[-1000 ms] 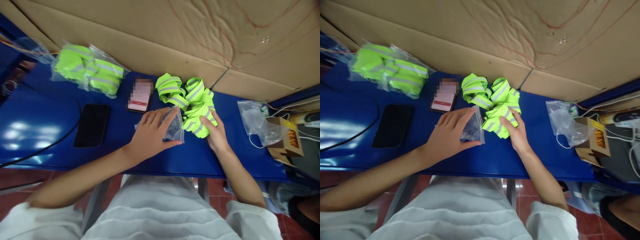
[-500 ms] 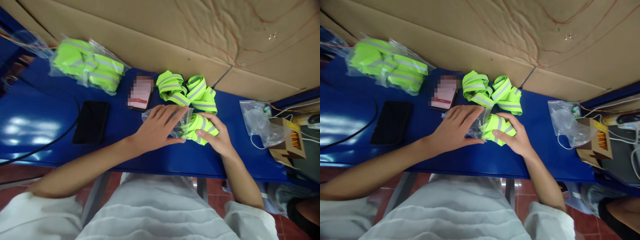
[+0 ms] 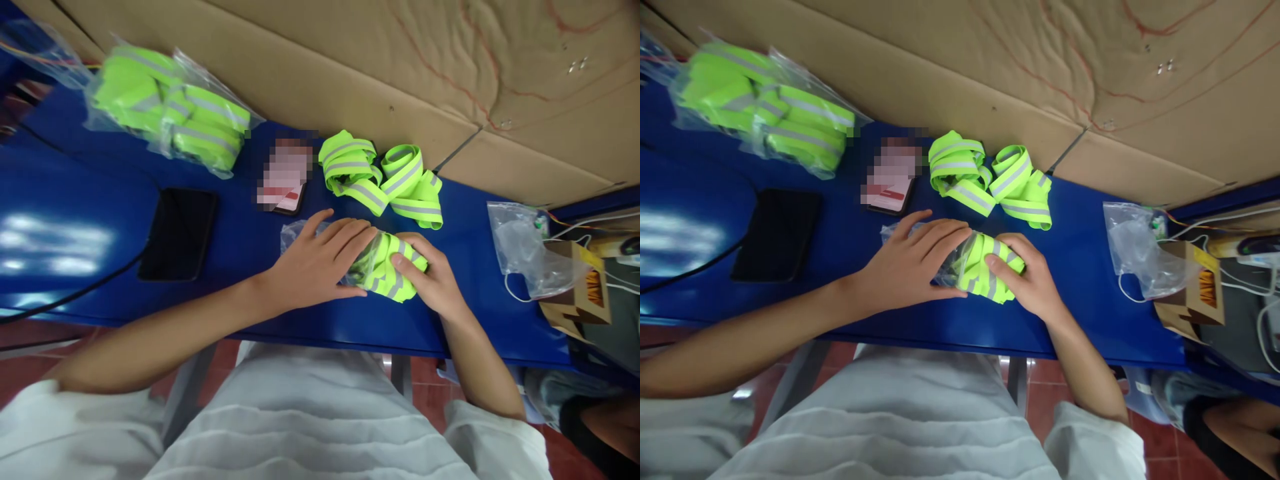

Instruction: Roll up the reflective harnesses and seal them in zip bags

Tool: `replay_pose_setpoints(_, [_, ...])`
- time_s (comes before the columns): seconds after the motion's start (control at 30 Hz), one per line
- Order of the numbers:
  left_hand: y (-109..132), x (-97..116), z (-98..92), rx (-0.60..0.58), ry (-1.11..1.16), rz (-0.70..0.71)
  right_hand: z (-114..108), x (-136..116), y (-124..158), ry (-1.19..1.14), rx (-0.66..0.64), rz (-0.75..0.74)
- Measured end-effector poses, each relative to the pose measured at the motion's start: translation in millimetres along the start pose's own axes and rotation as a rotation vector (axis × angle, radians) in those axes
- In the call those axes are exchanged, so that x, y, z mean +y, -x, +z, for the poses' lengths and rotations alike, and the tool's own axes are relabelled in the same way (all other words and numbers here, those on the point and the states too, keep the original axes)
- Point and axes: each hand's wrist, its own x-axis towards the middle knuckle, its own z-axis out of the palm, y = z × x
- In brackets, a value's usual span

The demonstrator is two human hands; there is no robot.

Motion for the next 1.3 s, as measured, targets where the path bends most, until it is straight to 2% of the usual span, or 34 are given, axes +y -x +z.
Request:
replay_pose_setpoints(0.13, [0.1, 3.6, 3.5, -0.032, -0.030, 0.014, -1.6, 1.3, 2.6, 0.055, -0.028, 0.004])
replay_pose_setpoints(0.3, [-1.3, 13.6, 7.1, -0.116, -0.037, 0.086, 3.6, 1.3, 4.7, 0.127, -0.071, -0.087])
replay_pose_setpoints(0.53, [-2.3, 16.0, 9.0, -0.085, -0.039, -0.003, 10.1, 2.3, 4.9, 0.011, 0.045, 0.010])
replay_pose_setpoints(0.63, [-5.5, 16.7, 11.4, -0.126, -0.066, 0.021, 23.4, 4.9, 5.9, -0.004, 0.139, -0.006])
replay_pose_setpoints(0.73, [-9.1, 16.2, 9.6, -0.148, -0.073, 0.032, 32.4, 5.2, 5.2, -0.006, 0.159, -0.036])
replay_pose_setpoints(0.93, [-7.3, 8.3, -4.2, -0.085, -0.074, 0.077, 21.5, -0.8, 1.9, -0.167, 0.181, 0.013])
replay_pose_setpoints(1.03, [-5.3, 6.2, -5.1, -0.065, -0.116, 0.081, 20.8, -1.5, 1.8, -0.192, 0.193, 0.025])
replay_pose_setpoints(1.13, [-5.7, 7.7, -0.3, -0.069, -0.158, 0.078, 27.5, 0.1, 2.3, -0.144, 0.219, -0.012])
replay_pose_setpoints(1.3, [-9.6, 8.2, 10.0, -0.016, -0.214, 0.072, 38.4, 1.5, 5.8, 0.094, 0.274, -0.163])
